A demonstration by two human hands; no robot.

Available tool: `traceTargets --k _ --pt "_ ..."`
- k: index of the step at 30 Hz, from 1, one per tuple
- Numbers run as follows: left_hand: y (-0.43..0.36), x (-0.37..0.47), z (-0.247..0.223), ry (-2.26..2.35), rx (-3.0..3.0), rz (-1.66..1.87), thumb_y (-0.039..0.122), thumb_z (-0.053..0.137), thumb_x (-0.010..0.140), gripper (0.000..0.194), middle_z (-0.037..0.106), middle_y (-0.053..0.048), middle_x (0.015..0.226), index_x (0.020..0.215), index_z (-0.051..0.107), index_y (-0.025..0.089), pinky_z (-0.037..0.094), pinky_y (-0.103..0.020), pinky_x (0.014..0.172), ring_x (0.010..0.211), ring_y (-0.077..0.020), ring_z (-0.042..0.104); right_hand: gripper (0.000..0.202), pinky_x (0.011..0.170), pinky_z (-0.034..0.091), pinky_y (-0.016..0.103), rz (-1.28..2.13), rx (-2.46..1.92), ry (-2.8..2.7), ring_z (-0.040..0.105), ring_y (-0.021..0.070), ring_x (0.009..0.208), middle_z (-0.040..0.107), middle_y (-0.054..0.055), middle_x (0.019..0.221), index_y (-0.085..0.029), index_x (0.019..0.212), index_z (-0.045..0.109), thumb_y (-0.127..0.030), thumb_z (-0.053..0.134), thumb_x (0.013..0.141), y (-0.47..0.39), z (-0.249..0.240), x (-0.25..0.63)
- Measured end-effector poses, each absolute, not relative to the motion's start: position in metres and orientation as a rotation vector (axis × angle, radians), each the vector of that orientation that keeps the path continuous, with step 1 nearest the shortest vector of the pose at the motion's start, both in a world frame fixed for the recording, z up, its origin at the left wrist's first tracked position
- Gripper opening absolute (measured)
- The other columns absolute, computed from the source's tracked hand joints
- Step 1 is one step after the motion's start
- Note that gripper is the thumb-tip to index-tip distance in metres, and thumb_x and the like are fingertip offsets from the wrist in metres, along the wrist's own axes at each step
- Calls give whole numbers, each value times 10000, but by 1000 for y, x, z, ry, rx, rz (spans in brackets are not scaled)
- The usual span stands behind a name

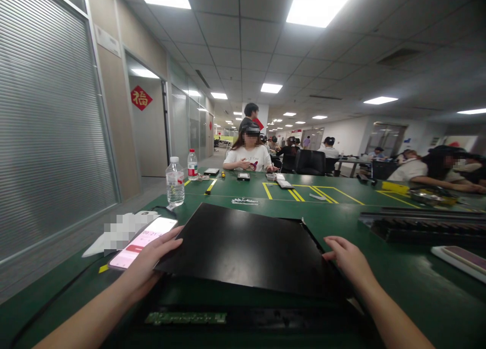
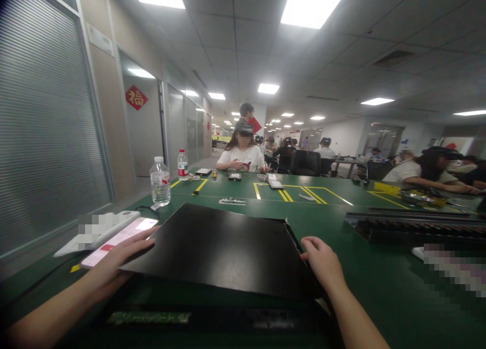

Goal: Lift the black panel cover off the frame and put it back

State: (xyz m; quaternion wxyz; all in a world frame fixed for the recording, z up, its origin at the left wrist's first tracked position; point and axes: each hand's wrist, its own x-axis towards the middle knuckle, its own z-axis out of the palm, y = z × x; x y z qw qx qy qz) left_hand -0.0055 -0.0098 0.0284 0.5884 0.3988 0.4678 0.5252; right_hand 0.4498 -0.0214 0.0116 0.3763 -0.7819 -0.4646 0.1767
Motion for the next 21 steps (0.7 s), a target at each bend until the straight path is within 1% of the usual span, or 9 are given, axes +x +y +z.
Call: traceTargets --k 5,8,11,14,21 --pt "-11 -5 29 1053 895 1208 238 685 724 462 734 -32 1068 1181 623 254 542 -254 707 913 -218 696 456 685 399 300 414 -2040 -1249 645 228 780 718 39 693 -209 1033 631 -497 413 755 -22 14 449" --pt "-13 -3 31 1016 898 1199 208 677 740 428 736 -23 1063 1163 635 255 540 -233 698 904 -204 699 434 719 392 305 379 -2072 -1270 642 233 830 717 37 701 -216 1026 629 -483 410 764 -24 16 446" --pt "-15 0 33 1047 876 1203 161 663 748 421 742 -32 1045 1161 635 239 543 -221 669 883 -198 705 416 715 389 305 359 -2108 -1291 639 230 834 719 28 724 -231 1019 626 -477 398 773 -26 19 443" --pt "-15 1 33 1090 866 1222 147 659 747 426 750 -53 1014 1167 631 216 547 -222 648 858 -204 712 384 691 391 300 343 -2141 -1311 637 227 822 719 23 731 -237 990 632 -457 411 767 -27 21 442" --pt "-13 -1 30 1074 902 1202 170 706 708 480 750 -62 1009 1178 622 212 550 -235 687 879 -214 708 314 648 396 286 316 -2173 -1375 634 209 764 722 14 737 -241 914 671 -376 451 734 -29 23 442"
